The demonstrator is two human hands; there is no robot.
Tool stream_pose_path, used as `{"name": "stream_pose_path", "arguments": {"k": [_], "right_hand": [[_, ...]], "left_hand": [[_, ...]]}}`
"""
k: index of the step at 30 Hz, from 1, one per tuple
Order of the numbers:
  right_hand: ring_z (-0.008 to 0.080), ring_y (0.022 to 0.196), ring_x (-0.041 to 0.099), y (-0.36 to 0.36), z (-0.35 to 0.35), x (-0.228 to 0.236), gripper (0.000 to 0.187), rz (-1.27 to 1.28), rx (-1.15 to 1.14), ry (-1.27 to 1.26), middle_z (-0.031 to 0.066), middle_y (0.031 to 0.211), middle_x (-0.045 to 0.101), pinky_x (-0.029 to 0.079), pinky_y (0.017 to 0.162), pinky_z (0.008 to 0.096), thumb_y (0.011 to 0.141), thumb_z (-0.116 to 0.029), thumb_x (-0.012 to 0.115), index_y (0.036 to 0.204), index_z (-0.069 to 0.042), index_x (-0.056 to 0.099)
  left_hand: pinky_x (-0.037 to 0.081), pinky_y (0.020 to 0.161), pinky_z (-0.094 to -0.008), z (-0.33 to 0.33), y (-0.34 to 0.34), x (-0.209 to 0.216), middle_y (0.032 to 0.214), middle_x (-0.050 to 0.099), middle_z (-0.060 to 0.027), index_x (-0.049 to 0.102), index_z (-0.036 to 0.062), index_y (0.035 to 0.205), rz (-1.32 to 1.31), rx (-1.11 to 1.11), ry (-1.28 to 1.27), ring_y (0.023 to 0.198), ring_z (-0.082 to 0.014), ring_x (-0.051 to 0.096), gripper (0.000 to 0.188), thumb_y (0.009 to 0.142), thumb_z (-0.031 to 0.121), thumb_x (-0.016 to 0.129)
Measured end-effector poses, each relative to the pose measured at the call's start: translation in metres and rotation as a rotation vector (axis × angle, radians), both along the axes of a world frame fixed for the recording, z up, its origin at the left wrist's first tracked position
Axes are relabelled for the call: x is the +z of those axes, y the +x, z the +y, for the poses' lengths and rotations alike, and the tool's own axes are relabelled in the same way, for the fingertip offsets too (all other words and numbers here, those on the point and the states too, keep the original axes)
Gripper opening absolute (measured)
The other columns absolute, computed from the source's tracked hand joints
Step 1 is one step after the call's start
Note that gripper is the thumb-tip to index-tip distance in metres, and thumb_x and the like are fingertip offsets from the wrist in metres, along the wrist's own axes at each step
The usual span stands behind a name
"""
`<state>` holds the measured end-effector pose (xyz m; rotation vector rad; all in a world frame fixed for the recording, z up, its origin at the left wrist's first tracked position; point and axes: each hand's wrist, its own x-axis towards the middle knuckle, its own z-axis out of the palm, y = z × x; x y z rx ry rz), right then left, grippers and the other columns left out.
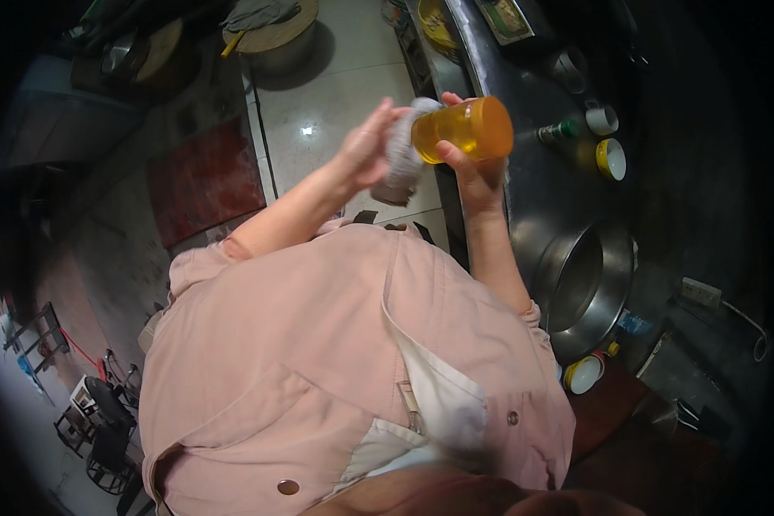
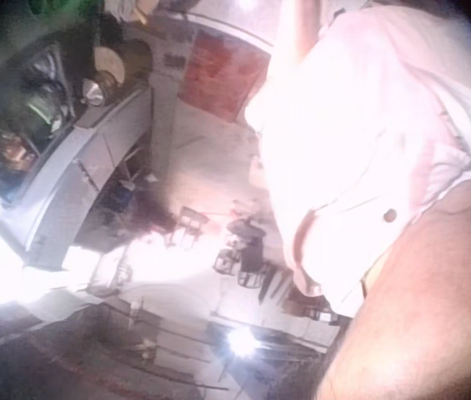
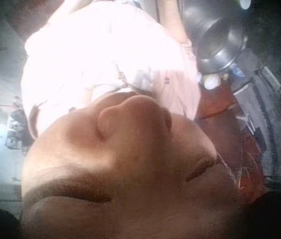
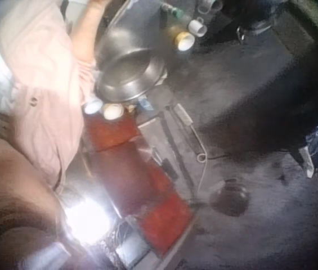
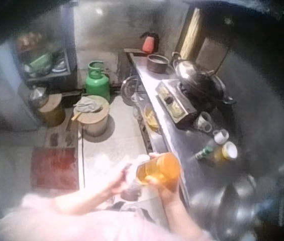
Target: The person wipes and rearranges multiple jars and bottles on a metal shelf in a kitchen. They use a cloth to clean the containers and place them back on the shelf, then handle a green colander and a white bowl with a ladle.
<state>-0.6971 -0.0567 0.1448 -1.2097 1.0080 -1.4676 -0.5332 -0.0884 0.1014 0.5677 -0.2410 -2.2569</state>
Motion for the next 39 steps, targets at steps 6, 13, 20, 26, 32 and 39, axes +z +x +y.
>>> {"name": "stream_pose_path", "arguments": {"k": [6,13,20,26,32,39], "right_hand": [[0.0177,0.104,0.059,0.011,0.005,-0.028,0.072,0.410,-0.132,-0.146,0.0084,0.116,0.063,0.046,0.094,0.0309,0.063,-0.020,0.085,0.124,-0.001,0.051],[0.0181,0.100,0.060,-0.002,-0.001,-0.033,0.064,0.816,-0.274,-0.451,0.0061,0.109,0.064,0.048,0.090,0.0303,0.061,-0.023,0.086,0.113,-0.004,0.055],[0.0146,0.098,0.061,-0.051,0.003,-0.046,0.056,0.598,-0.277,-0.058,0.0080,0.114,0.064,0.048,0.088,0.0282,0.062,-0.009,0.085,0.111,-0.002,0.058],[0.0249,0.094,0.063,-0.166,0.018,-0.097,0.067,0.602,-0.943,0.080,0.0140,0.105,0.064,0.049,0.087,0.0347,0.058,-0.025,0.091,0.110,0.003,0.058],[0.0357,0.101,0.059,-0.261,0.030,-0.120,0.086,0.769,-1.439,0.356,0.0202,0.109,0.060,0.047,0.090,0.0447,0.052,-0.038,0.091,0.115,0.007,0.053],[0.0232,0.095,0.059,-0.218,0.063,-0.117,0.062,0.343,-1.248,0.355,0.0130,0.113,0.057,0.048,0.086,0.0330,0.069,-0.020,0.084,0.117,0.002,0.052]], "left_hand": [[0.045,0.093,-0.0340,0.014,-0.021,0.016,0.117,0.059,-0.0098,0.053,0.0020,0.120,-0.151,-0.007,-0.041,0.106,-0.0204,0.056,0.045,0.100,0.041,0.044],[0.046,0.082,-0.0262,-0.003,-0.017,-0.003,0.106,0.057,-0.0071,0.054,0.0006,0.115,-0.355,-0.151,-0.219,0.094,-0.0116,0.054,0.046,0.096,0.042,0.053],[0.050,0.077,-0.0273,-0.009,-0.019,-0.017,0.103,0.060,-0.0094,0.053,0.0000,0.115,-0.429,-0.123,-0.269,0.089,-0.0147,0.060,0.043,0.090,0.033,0.065],[0.054,0.075,-0.0309,-0.011,0.009,-0.025,0.103,0.064,-0.0087,0.052,0.0002,0.119,-0.400,-0.036,-0.134,0.088,-0.0166,0.064,0.037,0.086,0.012,0.064],[0.051,0.089,-0.0369,-0.014,0.028,-0.030,0.110,0.062,-0.0110,0.053,-0.0002,0.120,-0.318,0.159,-0.057,0.100,-0.0225,0.061,0.035,0.089,0.013,0.061],[0.049,0.093,-0.0376,-0.010,0.028,-0.033,0.114,0.062,-0.0088,0.053,0.0015,0.121,-0.347,0.239,-0.005,0.106,-0.0224,0.060,0.032,0.093,0.017,0.058]]}}
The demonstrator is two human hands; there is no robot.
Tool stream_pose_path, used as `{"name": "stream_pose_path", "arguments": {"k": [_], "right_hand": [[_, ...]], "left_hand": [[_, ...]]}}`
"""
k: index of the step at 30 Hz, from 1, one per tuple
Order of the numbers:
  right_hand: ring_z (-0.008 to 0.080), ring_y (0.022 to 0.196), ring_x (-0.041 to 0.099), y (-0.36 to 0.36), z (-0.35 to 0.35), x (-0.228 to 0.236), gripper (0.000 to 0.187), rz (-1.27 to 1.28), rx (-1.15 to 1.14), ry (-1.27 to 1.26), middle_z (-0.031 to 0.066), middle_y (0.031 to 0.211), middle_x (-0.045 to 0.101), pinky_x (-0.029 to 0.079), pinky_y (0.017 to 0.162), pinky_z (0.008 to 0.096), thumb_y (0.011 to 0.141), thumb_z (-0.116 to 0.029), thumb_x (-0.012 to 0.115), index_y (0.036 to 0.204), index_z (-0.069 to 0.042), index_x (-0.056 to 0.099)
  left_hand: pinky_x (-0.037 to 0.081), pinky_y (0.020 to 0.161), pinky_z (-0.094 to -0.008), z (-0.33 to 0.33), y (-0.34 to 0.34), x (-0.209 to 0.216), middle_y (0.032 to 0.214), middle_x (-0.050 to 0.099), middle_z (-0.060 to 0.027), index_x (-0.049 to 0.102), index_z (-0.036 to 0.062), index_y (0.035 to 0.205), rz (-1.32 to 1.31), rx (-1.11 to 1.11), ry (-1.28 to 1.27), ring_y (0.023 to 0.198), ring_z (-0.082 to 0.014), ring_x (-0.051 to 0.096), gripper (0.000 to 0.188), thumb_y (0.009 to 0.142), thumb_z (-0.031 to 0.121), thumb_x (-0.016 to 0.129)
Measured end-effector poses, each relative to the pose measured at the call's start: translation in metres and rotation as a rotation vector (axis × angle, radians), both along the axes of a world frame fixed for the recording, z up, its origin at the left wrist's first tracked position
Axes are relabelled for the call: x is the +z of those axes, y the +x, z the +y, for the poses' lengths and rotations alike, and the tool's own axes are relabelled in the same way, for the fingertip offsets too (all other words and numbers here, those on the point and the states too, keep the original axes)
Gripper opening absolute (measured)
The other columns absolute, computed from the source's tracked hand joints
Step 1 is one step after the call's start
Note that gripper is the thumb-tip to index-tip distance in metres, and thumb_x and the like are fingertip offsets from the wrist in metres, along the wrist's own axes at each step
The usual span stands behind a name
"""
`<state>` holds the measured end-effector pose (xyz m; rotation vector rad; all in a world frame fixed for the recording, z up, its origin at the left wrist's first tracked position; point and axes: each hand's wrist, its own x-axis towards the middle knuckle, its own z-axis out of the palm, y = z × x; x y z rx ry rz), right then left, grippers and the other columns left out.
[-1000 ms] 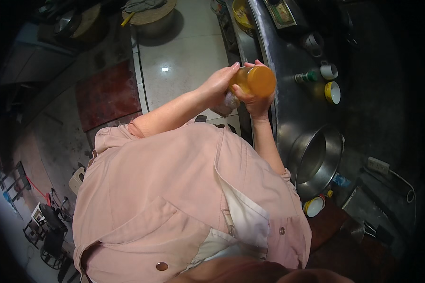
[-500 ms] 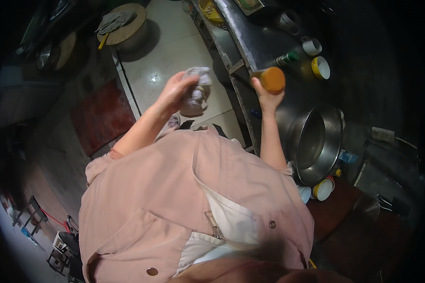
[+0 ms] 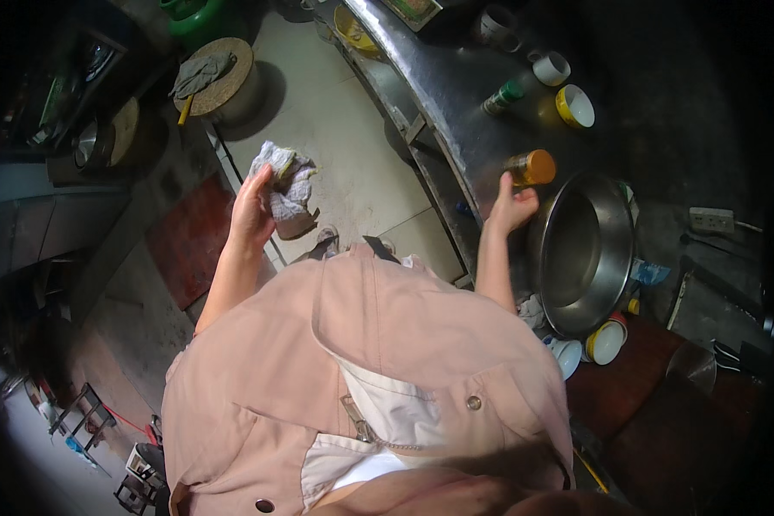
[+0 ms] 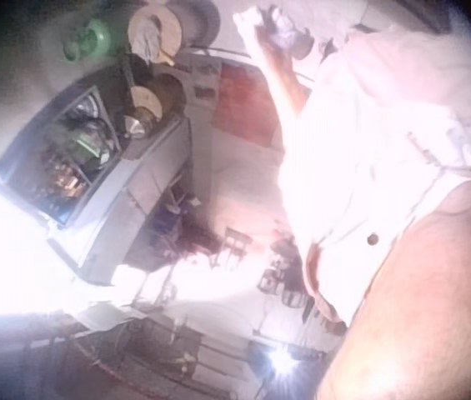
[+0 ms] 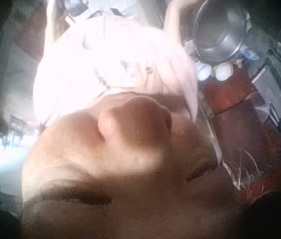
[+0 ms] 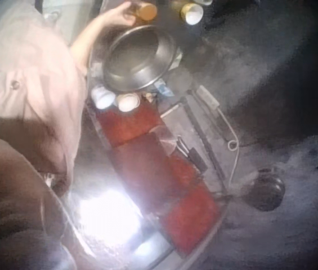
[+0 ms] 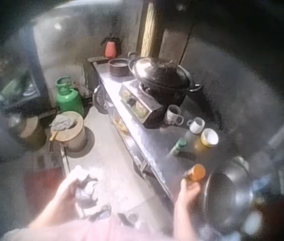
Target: The person wipes and rearranges multiple jars and bottles on a metal shelf in a kitchen. They use a cloth to clean the containers and place them back on the shelf, then handle a green colander and a white bowl with a ladle.
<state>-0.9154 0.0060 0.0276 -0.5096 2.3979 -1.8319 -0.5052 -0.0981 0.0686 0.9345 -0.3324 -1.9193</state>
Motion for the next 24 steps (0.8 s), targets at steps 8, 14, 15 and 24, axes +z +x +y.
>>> {"name": "stream_pose_path", "arguments": {"k": [8,14,15,24], "right_hand": [[0.0339,0.111,0.050,0.001,-0.111,-0.012,0.086,0.136,0.261,0.116,0.0226,0.124,0.047,0.040,0.098,0.0408,0.071,-0.034,0.079,0.134,0.004,0.034],[0.0362,0.103,0.059,-0.038,-0.171,0.011,0.061,0.135,0.186,0.321,0.0210,0.109,0.062,0.046,0.090,0.0400,0.070,-0.034,0.079,0.113,0.004,0.056],[0.0351,0.098,0.062,-0.033,-0.168,0.013,0.056,0.176,0.214,0.356,0.0187,0.105,0.065,0.048,0.087,0.0389,0.071,-0.034,0.078,0.108,0.003,0.058],[0.0082,0.083,0.055,0.151,-0.115,0.040,0.024,-0.090,1.299,-0.229,-0.0005,0.089,0.059,0.046,0.075,0.0237,0.080,-0.006,0.071,0.100,-0.006,0.058]], "left_hand": [[0.046,0.097,-0.0416,0.014,-0.001,0.009,0.121,0.060,-0.0113,0.052,0.0014,0.126,0.018,-0.008,-0.023,0.110,-0.0262,0.058,0.036,0.098,0.025,0.049],[0.045,0.098,-0.0384,0.023,0.003,0.015,0.122,0.059,-0.0083,0.052,0.0035,0.127,0.102,-0.091,-0.091,0.114,-0.0225,0.056,0.037,0.098,0.025,0.052],[0.044,0.100,-0.0380,0.024,0.005,0.015,0.123,0.059,-0.0082,0.051,0.0034,0.127,0.080,-0.070,-0.050,0.115,-0.0223,0.055,0.038,0.098,0.027,0.051],[0.041,0.100,-0.0329,-0.014,0.009,0.051,0.121,0.058,-0.0080,0.052,0.0025,0.128,0.009,-0.154,-0.421,0.110,-0.0192,0.056,0.041,0.098,0.030,0.049]]}}
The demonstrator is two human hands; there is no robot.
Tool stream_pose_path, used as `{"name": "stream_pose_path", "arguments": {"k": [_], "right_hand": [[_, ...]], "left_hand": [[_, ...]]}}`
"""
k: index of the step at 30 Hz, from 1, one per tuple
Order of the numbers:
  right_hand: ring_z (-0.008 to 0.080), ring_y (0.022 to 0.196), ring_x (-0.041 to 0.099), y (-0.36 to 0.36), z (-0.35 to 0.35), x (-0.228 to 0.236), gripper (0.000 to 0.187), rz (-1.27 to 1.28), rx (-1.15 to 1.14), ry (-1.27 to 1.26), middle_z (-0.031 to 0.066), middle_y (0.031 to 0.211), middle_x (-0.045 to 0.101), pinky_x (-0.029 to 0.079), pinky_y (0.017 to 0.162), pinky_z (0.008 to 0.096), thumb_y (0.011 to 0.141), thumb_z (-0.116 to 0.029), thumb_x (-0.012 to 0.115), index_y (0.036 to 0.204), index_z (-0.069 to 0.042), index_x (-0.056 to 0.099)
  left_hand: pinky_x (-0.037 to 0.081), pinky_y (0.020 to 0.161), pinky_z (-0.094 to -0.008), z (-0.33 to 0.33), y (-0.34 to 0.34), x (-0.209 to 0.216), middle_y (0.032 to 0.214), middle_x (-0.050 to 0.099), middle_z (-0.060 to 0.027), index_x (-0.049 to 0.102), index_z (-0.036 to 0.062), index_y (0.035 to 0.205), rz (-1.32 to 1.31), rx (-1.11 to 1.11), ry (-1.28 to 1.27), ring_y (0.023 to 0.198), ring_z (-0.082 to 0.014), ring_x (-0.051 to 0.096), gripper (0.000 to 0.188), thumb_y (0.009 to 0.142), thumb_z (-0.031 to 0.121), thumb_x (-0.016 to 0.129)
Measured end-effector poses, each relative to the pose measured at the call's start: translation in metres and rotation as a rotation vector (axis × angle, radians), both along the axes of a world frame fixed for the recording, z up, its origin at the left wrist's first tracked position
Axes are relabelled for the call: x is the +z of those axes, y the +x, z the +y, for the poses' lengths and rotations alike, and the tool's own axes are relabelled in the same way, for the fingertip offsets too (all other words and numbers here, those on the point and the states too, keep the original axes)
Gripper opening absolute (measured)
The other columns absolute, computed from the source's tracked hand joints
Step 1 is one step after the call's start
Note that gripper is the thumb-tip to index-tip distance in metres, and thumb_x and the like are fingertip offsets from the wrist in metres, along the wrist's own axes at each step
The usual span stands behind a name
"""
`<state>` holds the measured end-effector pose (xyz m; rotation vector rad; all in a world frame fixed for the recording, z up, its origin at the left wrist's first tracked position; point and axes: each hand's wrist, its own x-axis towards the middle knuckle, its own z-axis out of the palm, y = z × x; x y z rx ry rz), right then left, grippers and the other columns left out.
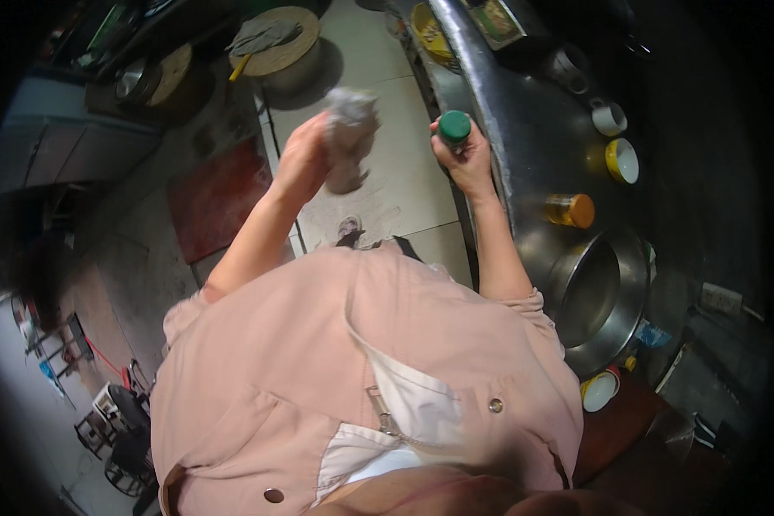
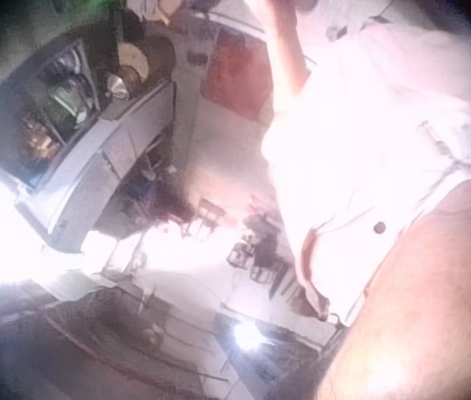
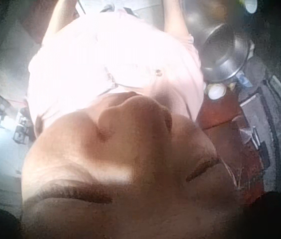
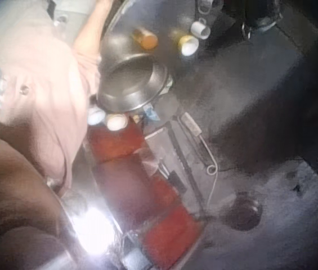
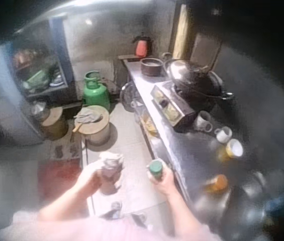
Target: The person wipes and rearranges multiple jars and bottles on a metal shelf in a kitchen. They use a cloth to clean the containers and place them back on the shelf, then handle a green colander and a white bowl with a ladle.
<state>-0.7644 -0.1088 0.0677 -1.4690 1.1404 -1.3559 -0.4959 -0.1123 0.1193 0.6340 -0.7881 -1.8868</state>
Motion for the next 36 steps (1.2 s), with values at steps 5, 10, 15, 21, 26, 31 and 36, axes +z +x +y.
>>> {"name": "stream_pose_path", "arguments": {"k": [5,10,15,21,26,31,36], "right_hand": [[0.0142,0.095,0.060,0.058,0.025,0.051,0.040,0.018,0.335,0.154,0.0037,0.105,0.064,0.049,0.082,0.0276,0.074,-0.005,0.076,0.112,-0.005,0.060],[0.0146,0.096,0.061,0.069,0.027,0.069,0.041,0.115,0.338,0.185,0.0057,0.105,0.064,0.050,0.082,0.0293,0.075,-0.005,0.076,0.112,-0.002,0.059],[0.0272,0.095,0.064,0.090,0.030,0.061,0.048,0.594,0.163,0.028,0.0136,0.104,0.065,0.051,0.080,0.0340,0.068,-0.007,0.078,0.111,0.000,0.057],[0.0234,0.078,0.062,0.114,0.026,0.062,0.035,0.321,0.145,0.125,0.0109,0.086,0.064,0.049,0.072,0.0321,0.069,-0.004,0.073,0.101,-0.003,0.058],[0.0163,0.067,0.053,0.129,0.022,0.060,0.024,0.252,0.161,0.037,0.0069,0.076,0.057,0.046,0.066,0.0277,0.073,-0.003,0.070,0.094,-0.004,0.057],[0.0145,0.077,0.059,0.142,0.020,0.052,0.035,0.151,0.160,0.128,0.0050,0.083,0.061,0.049,0.072,0.0280,0.070,0.002,0.072,0.101,-0.005,0.059],[0.0192,0.082,0.063,0.150,0.017,0.058,0.041,0.364,0.145,0.160,0.0094,0.089,0.065,0.050,0.075,0.0307,0.066,0.003,0.073,0.104,-0.002,0.059]], "left_hand": [[0.040,0.094,-0.0317,-0.009,-0.020,0.043,0.125,0.054,-0.0069,0.068,0.0083,0.110,-0.635,-0.212,-0.962,0.109,-0.0190,0.052,0.031,0.082,0.021,0.071],[0.042,0.086,-0.0305,-0.006,-0.015,0.053,0.096,0.057,-0.0047,0.068,0.0072,0.101,-0.479,-0.193,-0.866,0.096,-0.0169,0.052,0.019,0.084,0.014,0.069],[0.045,0.079,-0.0269,-0.003,-0.018,0.027,0.091,0.060,-0.0065,0.061,0.0018,0.099,-0.487,0.108,-0.710,0.085,-0.0150,0.057,0.015,0.088,0.012,0.064],[0.049,0.074,-0.0221,-0.021,-0.013,-0.019,0.094,0.064,-0.0055,0.057,0.0002,0.106,-0.189,0.287,-0.185,0.083,-0.0084,0.059,0.018,0.094,0.013,0.059],[0.050,0.049,-0.0197,-0.034,0.051,-0.027,0.096,0.065,-0.0078,0.055,0.0035,0.119,0.102,0.014,0.248,0.067,-0.0091,0.061,0.028,0.097,0.020,0.053],[0.050,0.079,-0.0254,-0.014,0.053,0.000,0.105,0.063,-0.0039,0.058,0.0081,0.121,-0.071,0.013,-0.281,0.090,-0.0099,0.059,0.030,0.092,0.017,0.061],[0.044,0.079,-0.0229,-0.005,0.035,0.009,0.095,0.060,0.0003,0.061,0.0029,0.104,-0.394,0.186,-0.519,0.088,-0.0071,0.054,0.015,0.093,0.011,0.058]]}}
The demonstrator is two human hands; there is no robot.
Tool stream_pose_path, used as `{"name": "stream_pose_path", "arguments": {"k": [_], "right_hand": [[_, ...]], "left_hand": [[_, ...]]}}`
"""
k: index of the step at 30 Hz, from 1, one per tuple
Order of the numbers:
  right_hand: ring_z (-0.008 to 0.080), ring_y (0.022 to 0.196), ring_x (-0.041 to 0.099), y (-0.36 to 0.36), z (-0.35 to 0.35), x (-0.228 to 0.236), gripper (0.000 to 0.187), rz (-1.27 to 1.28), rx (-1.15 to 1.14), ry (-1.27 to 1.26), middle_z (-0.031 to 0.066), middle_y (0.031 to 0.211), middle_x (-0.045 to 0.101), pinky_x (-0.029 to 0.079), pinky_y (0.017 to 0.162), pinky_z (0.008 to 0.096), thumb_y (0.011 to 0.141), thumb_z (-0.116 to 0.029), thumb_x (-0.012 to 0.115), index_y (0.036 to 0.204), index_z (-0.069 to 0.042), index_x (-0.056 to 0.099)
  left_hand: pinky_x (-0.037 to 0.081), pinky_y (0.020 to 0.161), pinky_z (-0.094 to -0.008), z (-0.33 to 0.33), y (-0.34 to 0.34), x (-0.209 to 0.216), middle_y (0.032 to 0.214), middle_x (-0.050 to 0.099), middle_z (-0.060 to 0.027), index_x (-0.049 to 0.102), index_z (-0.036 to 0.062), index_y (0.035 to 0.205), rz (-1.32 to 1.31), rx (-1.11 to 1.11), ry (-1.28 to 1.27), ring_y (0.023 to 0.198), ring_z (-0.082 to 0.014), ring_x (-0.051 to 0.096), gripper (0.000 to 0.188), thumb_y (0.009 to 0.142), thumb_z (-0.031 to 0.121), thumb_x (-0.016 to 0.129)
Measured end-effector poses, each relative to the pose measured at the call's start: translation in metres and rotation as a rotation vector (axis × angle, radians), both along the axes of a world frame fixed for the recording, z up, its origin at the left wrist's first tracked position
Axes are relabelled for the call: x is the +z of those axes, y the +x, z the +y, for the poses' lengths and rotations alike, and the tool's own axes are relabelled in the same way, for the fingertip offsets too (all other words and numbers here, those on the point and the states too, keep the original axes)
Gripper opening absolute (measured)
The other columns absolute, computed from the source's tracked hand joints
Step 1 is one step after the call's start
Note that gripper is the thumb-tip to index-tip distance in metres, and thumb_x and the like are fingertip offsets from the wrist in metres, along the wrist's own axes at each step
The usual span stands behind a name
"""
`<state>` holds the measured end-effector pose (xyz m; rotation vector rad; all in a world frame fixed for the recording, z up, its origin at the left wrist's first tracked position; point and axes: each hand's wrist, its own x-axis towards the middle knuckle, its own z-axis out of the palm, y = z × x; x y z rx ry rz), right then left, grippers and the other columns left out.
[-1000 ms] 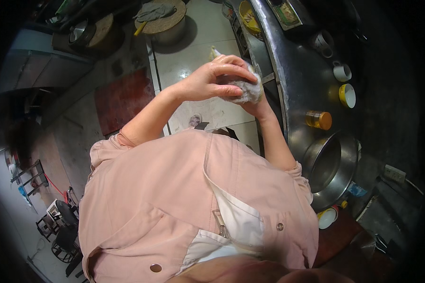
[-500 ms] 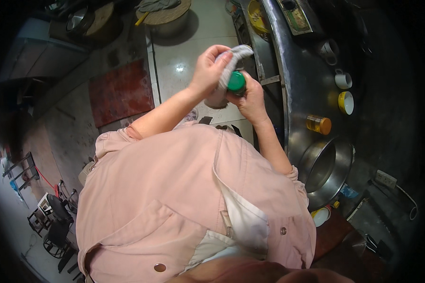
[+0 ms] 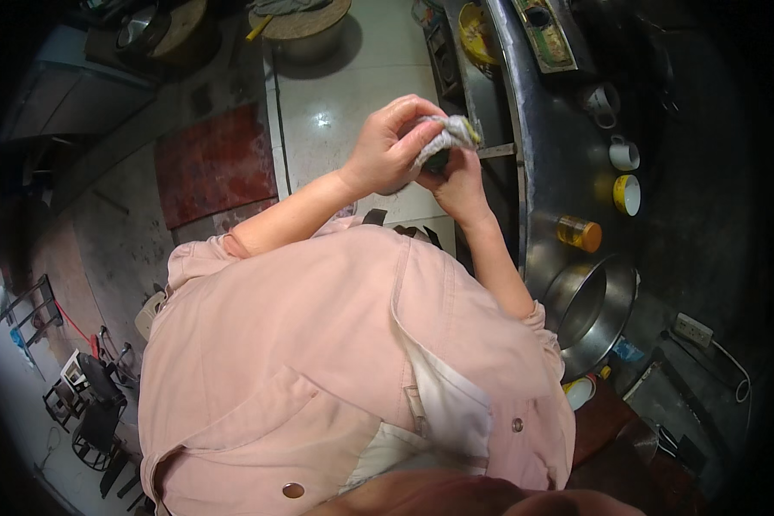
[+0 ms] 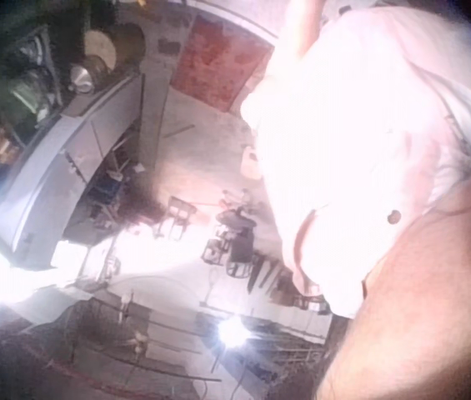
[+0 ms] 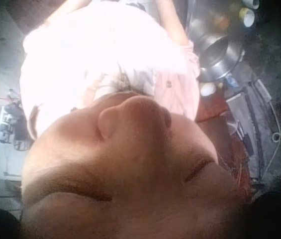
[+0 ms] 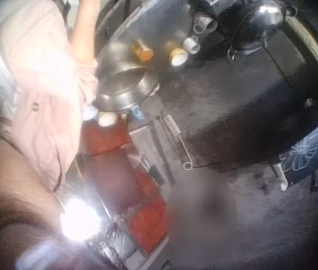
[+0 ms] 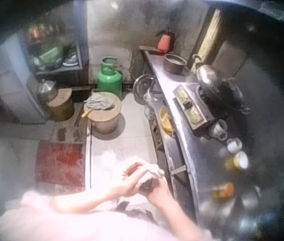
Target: The person wipes and rearranges multiple jars and bottles on a metal shelf in a kitchen. They use a cloth to clean the containers and place them back on the shelf, then handle a green colander and a white bowl with a ladle.
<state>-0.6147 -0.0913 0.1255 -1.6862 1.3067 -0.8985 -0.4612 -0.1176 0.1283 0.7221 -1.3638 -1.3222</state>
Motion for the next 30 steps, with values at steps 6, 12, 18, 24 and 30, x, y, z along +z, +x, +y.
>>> {"name": "stream_pose_path", "arguments": {"k": [6,12,18,24,30], "right_hand": [[0.0208,0.084,0.062,0.010,-0.001,0.024,0.030,0.167,0.014,0.066,0.0100,0.089,0.065,0.049,0.079,0.0321,0.071,-0.006,0.072,0.097,0.000,0.059],[0.0193,0.103,0.056,0.015,-0.016,0.018,0.029,-0.245,0.134,-0.203,0.0063,0.104,0.064,0.043,0.091,0.0303,0.076,-0.016,0.078,0.099,-0.005,0.064],[0.0210,0.097,0.054,0.011,-0.028,-0.026,0.038,-0.308,-0.314,-0.147,0.0085,0.099,0.057,0.042,0.087,0.0323,0.077,-0.035,0.078,0.096,-0.005,0.065],[0.0184,0.085,0.056,0.018,-0.029,-0.035,0.040,-0.068,-0.423,-0.310,0.0061,0.091,0.057,0.045,0.078,0.0301,0.074,-0.034,0.080,0.092,-0.004,0.061],[0.0150,0.094,0.054,0.038,-0.026,-0.023,0.048,-0.273,-0.398,-0.216,0.0044,0.102,0.056,0.043,0.087,0.0288,0.080,-0.031,0.076,0.111,-0.002,0.053]], "left_hand": [[0.048,0.069,-0.0222,-0.029,-0.005,-0.038,0.087,0.063,-0.0031,0.061,-0.0009,0.096,0.282,0.001,0.329,0.077,-0.0093,0.058,0.016,0.095,0.014,0.056],[0.057,0.072,-0.0323,-0.044,0.029,-0.062,0.099,0.064,-0.0093,0.056,0.0038,0.113,0.808,-0.389,1.012,0.083,-0.0185,0.064,0.029,0.098,0.028,0.051],[0.055,0.071,-0.0353,-0.015,0.002,-0.038,0.100,0.064,-0.0069,0.054,0.0100,0.123,0.584,-0.468,0.967,0.087,-0.0198,0.063,0.041,0.100,0.041,0.042],[0.047,0.083,-0.0293,-0.007,-0.007,-0.045,0.108,0.060,-0.0068,0.052,0.0029,0.123,0.324,-0.238,0.562,0.095,-0.0178,0.058,0.044,0.101,0.039,0.040],[0.043,0.089,-0.0279,-0.004,-0.002,-0.047,0.108,0.060,-0.0094,0.054,-0.0026,0.115,0.073,0.036,0.109,0.102,-0.0193,0.056,0.058,0.096,0.052,0.046]]}}
